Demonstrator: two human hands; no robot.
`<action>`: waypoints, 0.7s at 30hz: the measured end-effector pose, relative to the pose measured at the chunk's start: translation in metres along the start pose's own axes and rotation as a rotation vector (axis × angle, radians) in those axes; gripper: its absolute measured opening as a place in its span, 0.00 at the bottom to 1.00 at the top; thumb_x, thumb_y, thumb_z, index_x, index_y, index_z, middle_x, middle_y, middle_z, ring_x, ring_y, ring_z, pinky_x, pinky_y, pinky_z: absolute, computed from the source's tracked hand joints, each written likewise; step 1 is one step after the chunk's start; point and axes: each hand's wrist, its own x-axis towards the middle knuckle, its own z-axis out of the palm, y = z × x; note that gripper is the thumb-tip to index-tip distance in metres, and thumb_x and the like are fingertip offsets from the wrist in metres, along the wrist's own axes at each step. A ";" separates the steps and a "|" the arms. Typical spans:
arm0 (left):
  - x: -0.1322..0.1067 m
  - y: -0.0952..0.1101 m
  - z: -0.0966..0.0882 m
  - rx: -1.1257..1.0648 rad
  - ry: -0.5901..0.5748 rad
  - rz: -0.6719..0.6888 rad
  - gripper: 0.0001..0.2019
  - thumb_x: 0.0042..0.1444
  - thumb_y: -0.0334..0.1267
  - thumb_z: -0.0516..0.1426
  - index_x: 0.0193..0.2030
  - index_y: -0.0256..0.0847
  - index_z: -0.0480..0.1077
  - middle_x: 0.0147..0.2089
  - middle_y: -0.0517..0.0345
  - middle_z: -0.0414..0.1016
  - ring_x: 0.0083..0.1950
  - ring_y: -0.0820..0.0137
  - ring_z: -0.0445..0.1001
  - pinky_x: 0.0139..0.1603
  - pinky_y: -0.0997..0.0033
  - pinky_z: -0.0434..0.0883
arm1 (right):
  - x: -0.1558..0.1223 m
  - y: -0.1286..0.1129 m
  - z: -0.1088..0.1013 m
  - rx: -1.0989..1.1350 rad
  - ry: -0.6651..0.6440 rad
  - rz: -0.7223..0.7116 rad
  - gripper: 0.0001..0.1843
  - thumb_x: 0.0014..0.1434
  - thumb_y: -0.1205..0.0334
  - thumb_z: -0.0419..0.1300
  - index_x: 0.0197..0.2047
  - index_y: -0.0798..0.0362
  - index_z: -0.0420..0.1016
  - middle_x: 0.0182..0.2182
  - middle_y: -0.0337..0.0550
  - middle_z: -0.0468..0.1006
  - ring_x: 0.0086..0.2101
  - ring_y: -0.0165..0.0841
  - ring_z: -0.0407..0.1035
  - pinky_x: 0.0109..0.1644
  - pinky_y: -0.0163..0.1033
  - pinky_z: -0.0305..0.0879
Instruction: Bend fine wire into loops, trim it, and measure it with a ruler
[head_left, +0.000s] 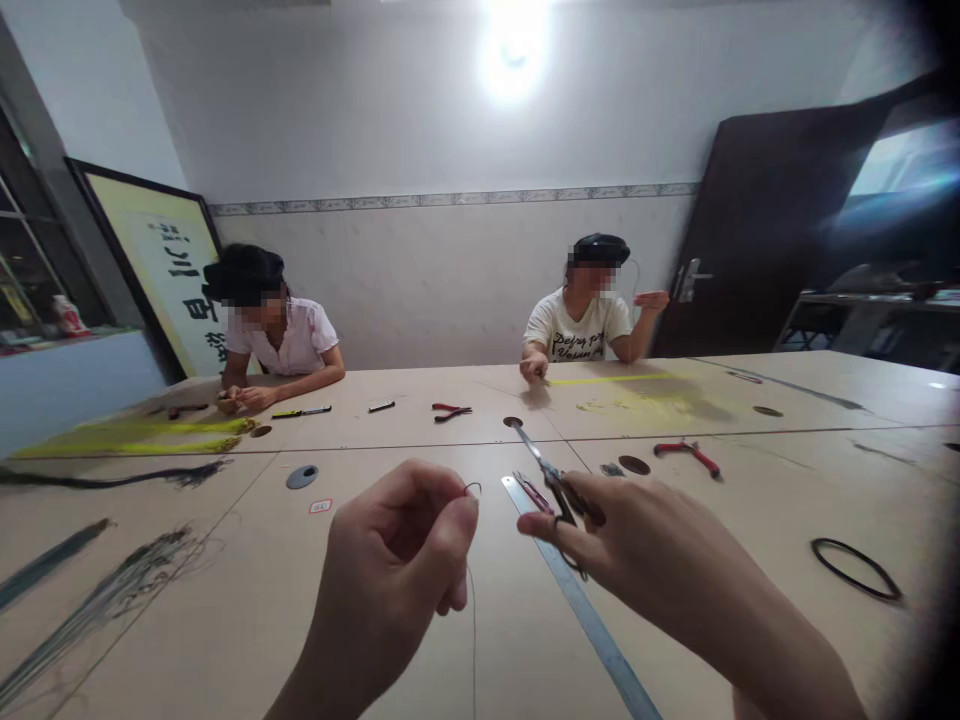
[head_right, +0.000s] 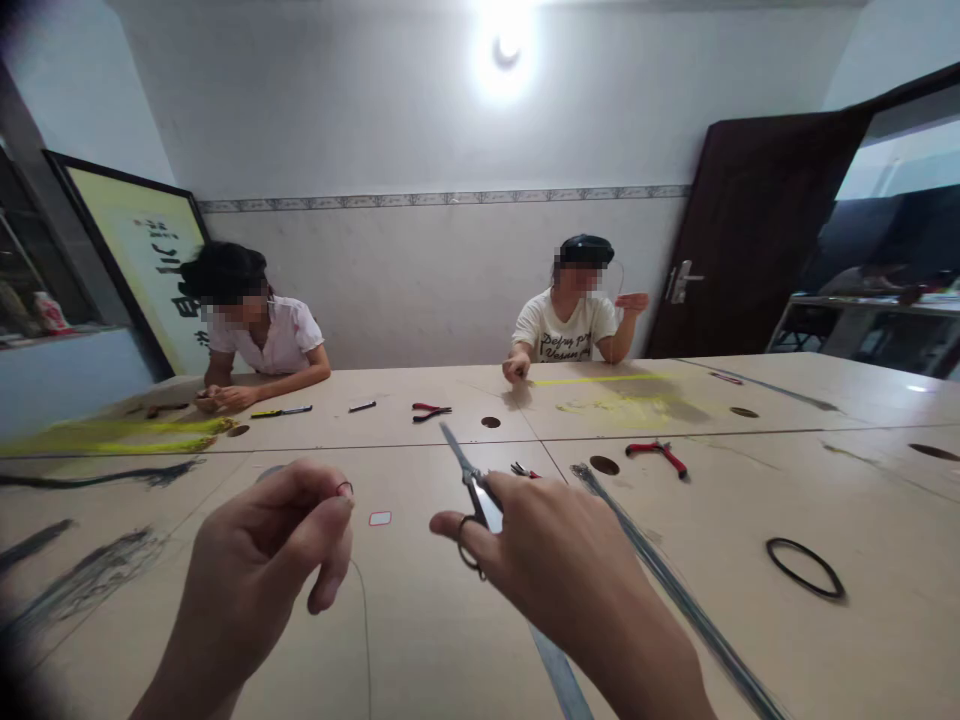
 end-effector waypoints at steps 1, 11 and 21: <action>0.000 0.000 0.000 -0.002 -0.001 0.000 0.04 0.45 0.34 0.60 0.22 0.41 0.70 0.11 0.74 0.61 0.13 0.87 0.59 0.16 0.90 0.58 | 0.000 0.000 0.002 -0.003 0.006 0.009 0.22 0.57 0.39 0.62 0.39 0.50 0.82 0.17 0.37 0.70 0.21 0.33 0.68 0.25 0.35 0.67; 0.008 -0.007 -0.013 0.009 -0.208 0.038 0.04 0.48 0.31 0.61 0.25 0.41 0.70 0.14 0.74 0.62 0.13 0.86 0.61 0.16 0.91 0.61 | 0.008 0.004 0.010 0.273 -0.050 0.133 0.23 0.62 0.39 0.57 0.38 0.51 0.79 0.17 0.36 0.72 0.16 0.30 0.66 0.18 0.33 0.65; 0.010 -0.012 -0.015 0.074 -0.176 0.106 0.05 0.51 0.32 0.60 0.26 0.42 0.71 0.12 0.74 0.63 0.12 0.86 0.62 0.15 0.92 0.62 | 0.027 0.010 0.014 1.385 0.524 0.140 0.18 0.58 0.40 0.64 0.33 0.46 0.81 0.29 0.37 0.83 0.45 0.40 0.78 0.46 0.43 0.78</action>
